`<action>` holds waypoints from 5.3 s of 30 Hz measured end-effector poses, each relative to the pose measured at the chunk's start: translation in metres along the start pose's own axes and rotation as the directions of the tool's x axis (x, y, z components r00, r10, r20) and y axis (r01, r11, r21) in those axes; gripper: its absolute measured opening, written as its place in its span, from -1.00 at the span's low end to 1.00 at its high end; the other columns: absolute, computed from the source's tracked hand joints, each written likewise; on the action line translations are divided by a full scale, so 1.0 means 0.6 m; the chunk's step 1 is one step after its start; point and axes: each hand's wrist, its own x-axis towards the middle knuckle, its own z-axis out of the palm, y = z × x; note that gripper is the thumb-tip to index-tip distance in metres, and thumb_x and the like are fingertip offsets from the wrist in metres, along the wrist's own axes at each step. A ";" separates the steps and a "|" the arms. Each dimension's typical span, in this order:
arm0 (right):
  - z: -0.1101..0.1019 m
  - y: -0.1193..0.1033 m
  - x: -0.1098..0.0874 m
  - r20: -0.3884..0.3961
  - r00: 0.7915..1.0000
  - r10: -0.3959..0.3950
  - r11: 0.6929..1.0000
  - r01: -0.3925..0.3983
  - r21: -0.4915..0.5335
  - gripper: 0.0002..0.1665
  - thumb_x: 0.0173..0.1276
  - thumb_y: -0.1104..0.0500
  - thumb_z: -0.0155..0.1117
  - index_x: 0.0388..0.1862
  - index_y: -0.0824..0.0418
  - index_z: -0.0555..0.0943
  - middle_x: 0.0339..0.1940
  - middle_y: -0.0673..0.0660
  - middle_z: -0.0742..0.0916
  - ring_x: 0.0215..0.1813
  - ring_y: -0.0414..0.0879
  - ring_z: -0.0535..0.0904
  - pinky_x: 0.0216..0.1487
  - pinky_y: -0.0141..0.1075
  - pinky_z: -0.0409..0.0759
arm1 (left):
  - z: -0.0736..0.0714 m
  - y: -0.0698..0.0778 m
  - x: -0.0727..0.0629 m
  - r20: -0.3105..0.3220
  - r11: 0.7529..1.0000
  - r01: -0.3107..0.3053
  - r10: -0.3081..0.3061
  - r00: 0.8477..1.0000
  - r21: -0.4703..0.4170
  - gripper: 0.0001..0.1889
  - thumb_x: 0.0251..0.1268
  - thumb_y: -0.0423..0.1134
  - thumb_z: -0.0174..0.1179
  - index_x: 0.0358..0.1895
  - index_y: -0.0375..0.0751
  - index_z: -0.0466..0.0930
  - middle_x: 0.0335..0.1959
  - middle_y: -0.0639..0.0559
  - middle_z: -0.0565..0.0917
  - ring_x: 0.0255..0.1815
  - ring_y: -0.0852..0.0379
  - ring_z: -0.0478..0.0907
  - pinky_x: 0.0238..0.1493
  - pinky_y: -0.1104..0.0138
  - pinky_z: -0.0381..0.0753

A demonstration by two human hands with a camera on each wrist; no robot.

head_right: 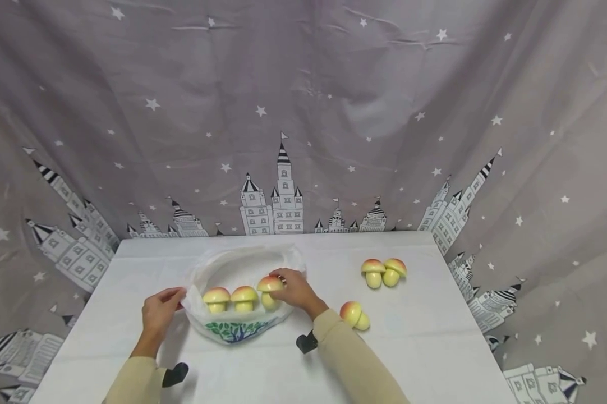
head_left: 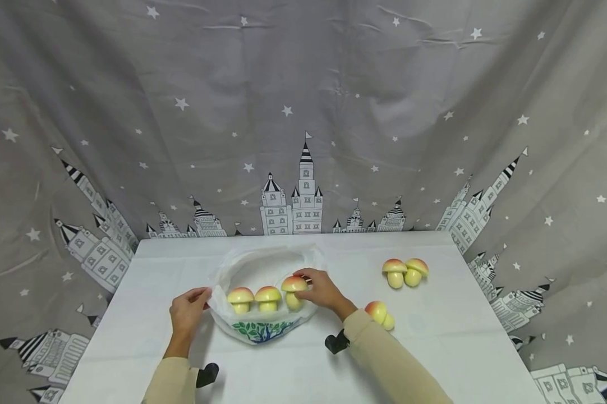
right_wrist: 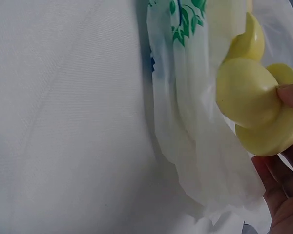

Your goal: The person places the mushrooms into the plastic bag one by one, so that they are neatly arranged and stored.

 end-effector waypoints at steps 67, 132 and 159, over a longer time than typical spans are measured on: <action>-0.132 0.064 -0.112 -0.089 0.990 0.111 0.989 -0.101 0.112 -0.51 0.22 0.29 0.37 0.12 0.40 0.53 0.00 0.30 0.66 0.03 0.15 0.57 0.12 0.03 0.49 | 0.010 -0.002 0.000 0.010 1.000 -0.003 0.003 1.000 0.011 -0.67 0.38 -0.20 0.14 -0.01 -0.43 0.62 -0.17 -0.29 0.70 -0.51 0.33 0.52 -0.44 0.56 0.45; -0.196 0.151 -0.201 0.226 0.974 0.009 0.989 -0.042 0.141 -0.51 0.12 0.31 0.43 0.06 0.37 0.59 0.15 0.37 0.58 0.16 0.19 0.47 0.06 -0.30 0.46 | 0.009 -0.012 0.006 -0.021 0.999 -0.016 0.016 1.000 -0.042 -0.62 0.34 -0.12 0.20 -0.06 -0.45 0.62 -0.31 -0.20 0.71 -0.48 0.13 0.61 -0.40 0.25 0.56; -0.186 0.153 -0.205 0.137 0.990 0.019 0.987 -0.041 0.157 -0.40 0.09 0.44 0.28 0.19 0.44 0.50 0.12 0.36 0.62 -0.02 -0.10 0.52 -0.05 -0.36 0.49 | 0.057 -0.140 0.100 -0.077 0.998 -0.018 0.022 0.997 0.056 -0.57 0.33 0.11 0.15 -0.01 -0.16 0.66 -0.17 -0.12 0.71 -0.35 0.11 0.67 -0.36 0.49 0.50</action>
